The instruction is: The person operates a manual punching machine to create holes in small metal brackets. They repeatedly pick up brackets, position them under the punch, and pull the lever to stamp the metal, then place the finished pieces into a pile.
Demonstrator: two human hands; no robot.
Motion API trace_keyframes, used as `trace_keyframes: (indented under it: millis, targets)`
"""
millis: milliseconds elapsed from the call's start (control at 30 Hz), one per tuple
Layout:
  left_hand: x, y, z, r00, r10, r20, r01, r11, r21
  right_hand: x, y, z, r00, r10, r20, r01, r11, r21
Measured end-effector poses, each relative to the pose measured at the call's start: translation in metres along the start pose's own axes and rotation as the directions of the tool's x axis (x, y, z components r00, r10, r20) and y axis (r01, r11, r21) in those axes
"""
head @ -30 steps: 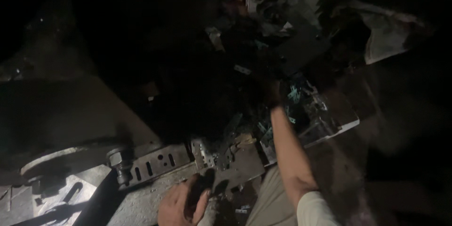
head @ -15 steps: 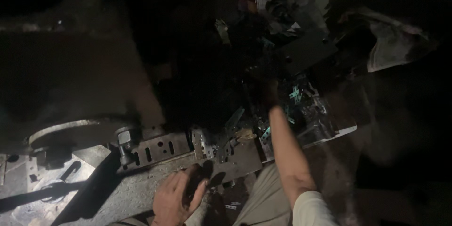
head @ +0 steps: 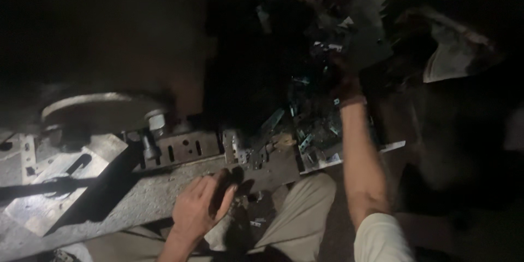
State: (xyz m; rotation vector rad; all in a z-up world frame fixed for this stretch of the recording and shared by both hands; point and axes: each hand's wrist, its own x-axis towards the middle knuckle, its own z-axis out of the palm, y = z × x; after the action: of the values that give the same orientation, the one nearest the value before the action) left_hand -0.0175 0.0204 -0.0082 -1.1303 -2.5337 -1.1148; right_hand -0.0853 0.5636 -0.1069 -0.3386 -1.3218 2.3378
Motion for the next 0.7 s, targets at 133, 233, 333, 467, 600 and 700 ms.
trace_keyframes:
  millis: [133, 233, 333, 467, 600, 700]
  targets:
    - [-0.001, 0.001, -0.005, 1.0, 0.016, -0.022, -0.016, 1.0, -0.008, -0.016, -0.018, 0.021, 0.989, 0.141, -0.053, -0.144, 0.988, -0.054]
    - [-0.002, 0.002, -0.01, 0.998, 0.034, -0.06, -0.035, 0.999, -0.022, -0.045, -0.027, 0.075, 0.971, 0.217, -0.101, -0.227, 0.969, -0.095]
    - [-0.003, 0.0, -0.012, 0.998, 0.017, -0.059, -0.021, 0.998, -0.064, -0.07, -0.005, 0.121, 0.938, 0.32, -0.132, -0.327, 0.944, -0.038]
    - [-0.008, -0.002, -0.016, 0.996, 0.015, -0.089, -0.027, 0.99, -0.136, -0.086, 0.03, 0.153, 0.896, 0.412, -0.163, -0.422, 0.906, -0.033]
    - [-0.012, -0.007, -0.017, 0.998, 0.024, -0.059, -0.033, 0.987, -0.16, -0.097, 0.069, 0.165, 0.882, 0.431, -0.192, -0.463, 0.869, -0.175]
    - [-0.015, -0.009, -0.02, 0.998, 0.034, -0.061, -0.044, 0.983, -0.176, -0.113, 0.076, 0.174, 0.915, 0.388, -0.111, -0.396, 0.917, -0.052]
